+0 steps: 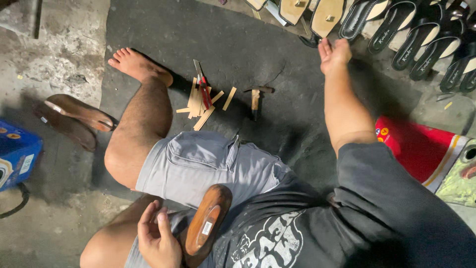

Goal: The person sits on the floor and repairs a black sandal by hammering a metal staple into the sole, then uses a knife to trim excess material. The person repeats this process on another sandal, using a wooden shoe tree to hold the sandal steady.

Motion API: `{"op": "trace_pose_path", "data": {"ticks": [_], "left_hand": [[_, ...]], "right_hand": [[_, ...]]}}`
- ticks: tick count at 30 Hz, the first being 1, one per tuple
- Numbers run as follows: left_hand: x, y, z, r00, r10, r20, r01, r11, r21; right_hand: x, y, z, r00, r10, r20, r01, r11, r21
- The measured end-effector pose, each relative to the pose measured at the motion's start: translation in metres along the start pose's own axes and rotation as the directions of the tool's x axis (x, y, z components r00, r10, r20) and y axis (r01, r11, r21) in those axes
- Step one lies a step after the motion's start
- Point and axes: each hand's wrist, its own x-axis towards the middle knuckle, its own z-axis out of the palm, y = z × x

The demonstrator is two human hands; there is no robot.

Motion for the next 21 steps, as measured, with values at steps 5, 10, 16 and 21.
{"op": "trace_pose_path", "data": {"ticks": [5, 10, 16, 21], "left_hand": [[-0.013, 0.0, -0.003, 0.999, -0.047, -0.005, 0.047, 0.999, 0.011], [-0.019, 0.011, -0.002, 1.0, -0.009, 0.018, 0.009, 0.999, 0.044], [-0.007, 0.061, 0.0, 0.981, 0.192, 0.017, -0.187, 0.929, 0.318], [0.014, 0.108, -0.003, 0.657, 0.713, 0.246, -0.615, 0.317, 0.722]], "right_hand": [[0.016, 0.022, -0.006, 0.994, 0.07, 0.084, -0.056, 0.986, -0.156], [-0.005, 0.033, -0.011, 0.984, -0.093, 0.149, 0.126, 0.965, -0.228], [-0.157, 0.087, -0.028, 0.842, -0.176, 0.51, 0.396, 0.844, -0.361], [-0.307, 0.091, 0.025, 0.409, 0.23, 0.883, 0.615, 0.645, -0.452]]}}
